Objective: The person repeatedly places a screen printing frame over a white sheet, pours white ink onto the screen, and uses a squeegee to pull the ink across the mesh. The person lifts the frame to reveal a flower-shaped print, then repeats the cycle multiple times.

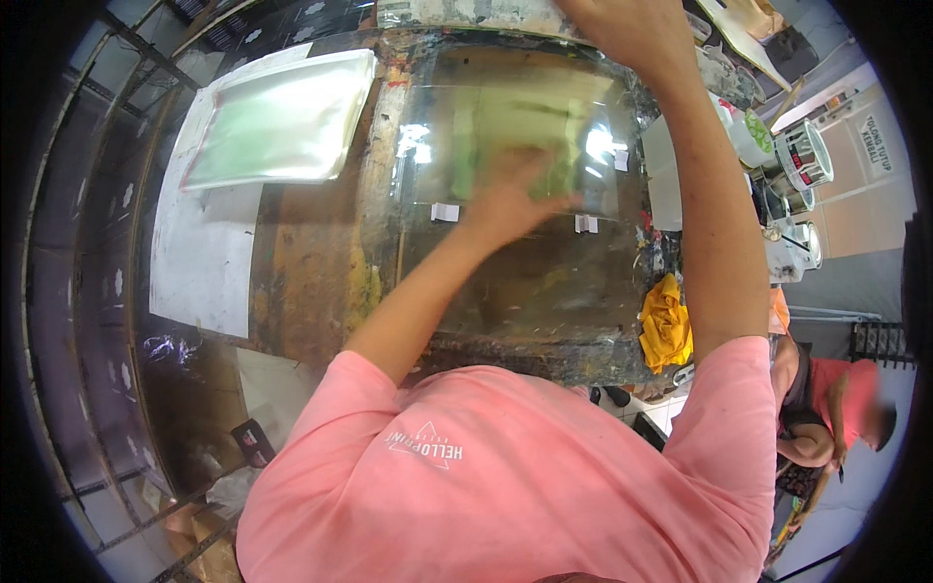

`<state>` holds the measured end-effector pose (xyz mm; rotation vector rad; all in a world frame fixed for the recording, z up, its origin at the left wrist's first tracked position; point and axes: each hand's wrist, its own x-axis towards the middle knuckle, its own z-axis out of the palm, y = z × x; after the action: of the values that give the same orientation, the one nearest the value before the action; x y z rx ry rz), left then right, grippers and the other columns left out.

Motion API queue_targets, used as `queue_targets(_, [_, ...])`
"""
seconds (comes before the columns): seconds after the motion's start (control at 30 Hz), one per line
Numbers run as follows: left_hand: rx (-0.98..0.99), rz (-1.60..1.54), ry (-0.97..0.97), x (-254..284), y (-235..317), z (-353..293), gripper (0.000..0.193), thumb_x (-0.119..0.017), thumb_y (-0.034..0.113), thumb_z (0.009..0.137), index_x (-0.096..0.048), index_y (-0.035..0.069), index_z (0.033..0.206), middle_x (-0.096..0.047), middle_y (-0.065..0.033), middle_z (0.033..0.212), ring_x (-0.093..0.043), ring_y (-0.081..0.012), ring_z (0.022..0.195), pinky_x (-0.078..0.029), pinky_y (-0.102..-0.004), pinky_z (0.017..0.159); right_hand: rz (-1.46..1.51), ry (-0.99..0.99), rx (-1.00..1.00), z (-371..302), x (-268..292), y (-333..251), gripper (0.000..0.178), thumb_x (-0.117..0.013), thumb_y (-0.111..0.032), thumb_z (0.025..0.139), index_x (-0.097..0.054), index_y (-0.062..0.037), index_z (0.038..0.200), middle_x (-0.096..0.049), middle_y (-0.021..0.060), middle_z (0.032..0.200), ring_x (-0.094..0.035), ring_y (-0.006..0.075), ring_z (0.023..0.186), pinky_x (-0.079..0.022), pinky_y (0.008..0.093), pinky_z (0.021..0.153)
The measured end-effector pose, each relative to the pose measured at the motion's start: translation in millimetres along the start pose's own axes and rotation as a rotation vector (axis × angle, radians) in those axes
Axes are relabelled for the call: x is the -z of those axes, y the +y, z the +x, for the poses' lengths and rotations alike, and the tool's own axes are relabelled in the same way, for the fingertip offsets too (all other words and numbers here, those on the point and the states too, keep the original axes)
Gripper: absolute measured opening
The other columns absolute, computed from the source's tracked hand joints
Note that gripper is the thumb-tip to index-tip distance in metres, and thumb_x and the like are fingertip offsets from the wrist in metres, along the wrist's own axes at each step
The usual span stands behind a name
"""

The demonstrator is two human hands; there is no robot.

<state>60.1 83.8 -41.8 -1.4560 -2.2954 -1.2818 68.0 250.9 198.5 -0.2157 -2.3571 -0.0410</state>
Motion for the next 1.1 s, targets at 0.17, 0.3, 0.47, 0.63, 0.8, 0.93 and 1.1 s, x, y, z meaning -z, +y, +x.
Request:
queue_targets(0.17, [0.383,-0.89,0.36,133,-24,48,0.092,-0.095,0.022,0.081,-0.046,-0.01,0.151,-0.075,-0.01,0.102,-0.07,-0.0171,0.087,-0.057,-0.0306,0.079,0.023,0.007,0.04,-51,-11,-12,0.048,-0.061,-0.047,0.094,-0.074,-0.0017,0.084,-0.073,0.02,0.081,-0.071,0.0382,0.082,-0.048,0.0515,0.081])
queue_targets(0.3, [0.563,-0.529,0.046,141,-8,14,0.091,-0.099,0.03,0.074,-0.056,-0.007,0.145,-0.077,-0.0157,0.113,-0.074,-0.0216,0.103,-0.059,-0.0347,0.085,0.018,-0.182,0.128,-119,-34,-11,0.043,-0.066,-0.047,0.098,-0.077,-0.0056,0.1,-0.074,0.0166,0.094,-0.07,0.0375,0.09,-0.05,0.0499,0.081])
queue_targets(0.47, [0.528,-0.08,-0.005,86,-52,-64,0.099,-0.1,0.054,0.06,-0.067,0.002,0.137,-0.072,-0.0102,0.117,-0.066,-0.0249,0.113,-0.047,-0.0441,0.101,0.308,-0.582,0.05,-182,-58,-4,0.041,-0.066,-0.052,0.098,-0.076,-0.0122,0.098,-0.072,0.0116,0.093,-0.07,0.0355,0.092,-0.052,0.0514,0.078])
queue_targets(0.63, [0.426,0.407,-0.064,70,-70,-84,0.109,-0.094,0.072,0.049,-0.071,0.006,0.133,-0.06,-0.0087,0.119,-0.051,-0.0291,0.123,-0.027,-0.0467,0.108,0.256,-0.656,-0.088,-230,-74,-30,0.037,-0.074,-0.044,0.093,-0.076,-0.0113,0.112,-0.071,0.0098,0.103,-0.069,0.0336,0.096,-0.056,0.0463,0.079])
queue_targets(0.8, [0.421,0.368,-0.069,73,-71,-87,0.109,-0.095,0.07,0.05,-0.07,0.006,0.134,-0.063,-0.008,0.118,-0.054,-0.0282,0.12,-0.029,-0.0457,0.107,0.212,-0.533,0.023,-236,-105,-20,0.037,-0.076,-0.042,0.091,-0.075,-0.0131,0.115,-0.069,0.0061,0.102,-0.068,0.0285,0.094,-0.059,0.0443,0.074])
queue_targets(0.93, [0.387,0.345,-0.049,74,-72,-89,0.111,-0.095,0.07,0.049,-0.069,0.006,0.136,-0.063,-0.0076,0.117,-0.055,-0.027,0.117,-0.029,-0.0457,0.106,0.124,-0.435,0.055,-181,-170,22,0.038,-0.073,-0.047,0.093,-0.075,-0.0159,0.114,-0.069,0.0058,0.1,-0.069,0.0284,0.093,-0.06,0.0454,0.073])
queue_targets(1.1, [0.35,0.342,-0.012,72,-76,-89,0.116,-0.094,0.071,0.049,-0.068,0.006,0.141,-0.065,-0.0074,0.117,-0.055,-0.0258,0.115,-0.028,-0.046,0.105,0.168,-0.497,0.061,-104,-231,81,0.048,-0.064,-0.059,0.097,-0.077,-0.0144,0.108,-0.073,0.0109,0.097,-0.072,0.033,0.094,-0.058,0.0498,0.079])
